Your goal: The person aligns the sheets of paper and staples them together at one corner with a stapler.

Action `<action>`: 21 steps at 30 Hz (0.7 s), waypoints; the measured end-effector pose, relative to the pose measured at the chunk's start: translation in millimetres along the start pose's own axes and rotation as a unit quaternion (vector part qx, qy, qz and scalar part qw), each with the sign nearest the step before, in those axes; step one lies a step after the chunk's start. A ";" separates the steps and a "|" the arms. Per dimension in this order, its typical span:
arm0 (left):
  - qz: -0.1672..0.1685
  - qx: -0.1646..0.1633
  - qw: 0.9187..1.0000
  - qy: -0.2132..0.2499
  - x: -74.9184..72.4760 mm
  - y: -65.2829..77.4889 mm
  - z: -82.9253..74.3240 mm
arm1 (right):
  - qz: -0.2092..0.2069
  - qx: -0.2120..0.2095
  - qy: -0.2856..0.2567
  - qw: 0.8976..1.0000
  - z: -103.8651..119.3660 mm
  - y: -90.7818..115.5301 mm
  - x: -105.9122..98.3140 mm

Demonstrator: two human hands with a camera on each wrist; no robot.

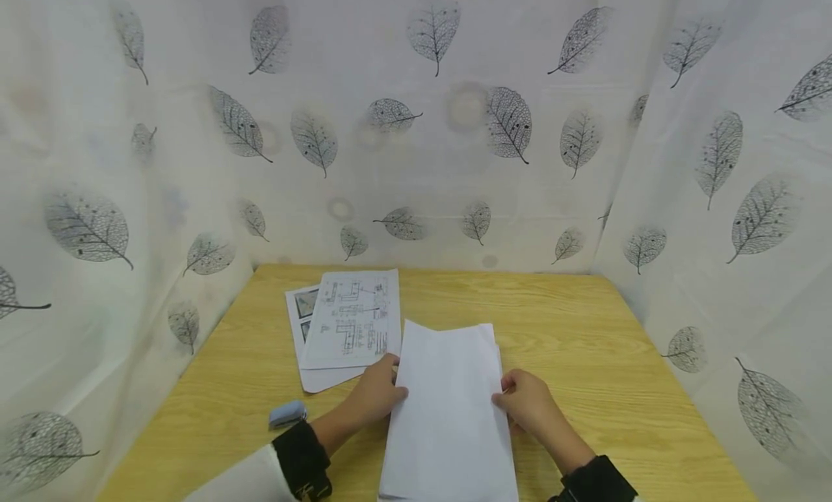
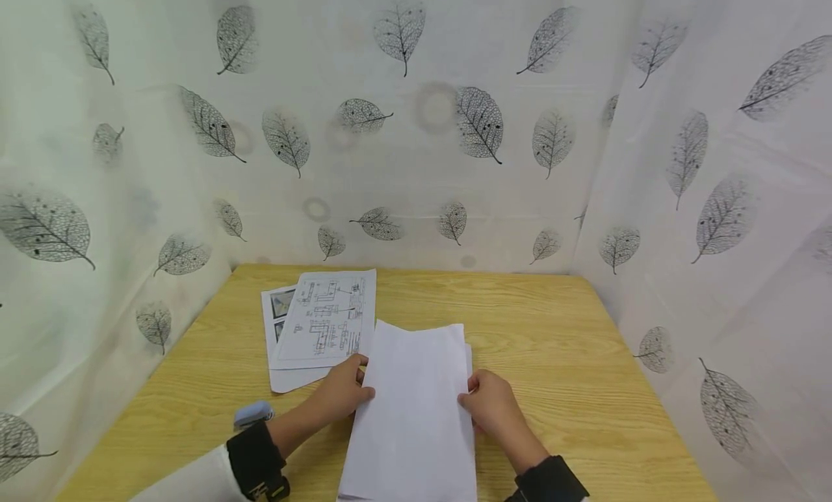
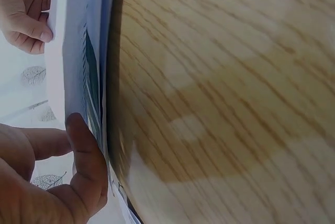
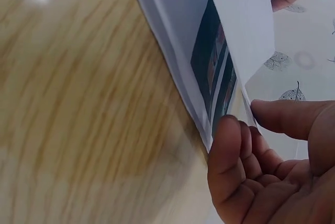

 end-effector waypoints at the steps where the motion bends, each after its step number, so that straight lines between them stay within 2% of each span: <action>1: -0.001 -0.001 1.000 0.000 0.5 -0.3 0.4 | -0.004 -0.007 0.013 1.000 0.1 -0.2 0.6; 5: -0.004 -0.007 1.000 -0.011 2.8 -1.1 1.8 | -0.016 -0.032 0.066 0.997 1.0 -0.1 1.4; 10: -0.009 -0.018 0.999 -0.046 4.5 -1.4 1.4 | -0.022 -0.026 0.110 0.993 1.3 1.6 2.0; 21: -0.020 -0.031 0.994 -0.104 6.2 2.1 -2.2 | -0.017 -0.020 0.154 0.988 0.1 2.8 5.8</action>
Point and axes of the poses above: each hand's wrist, its own y-axis away from the middle knuckle, its own x-axis out of the palm, z = x × y, the point moved 3 cm from there along -y, towards the middle knuckle, and after that the axes turned 1 degree about z, right-handed, at the moved point
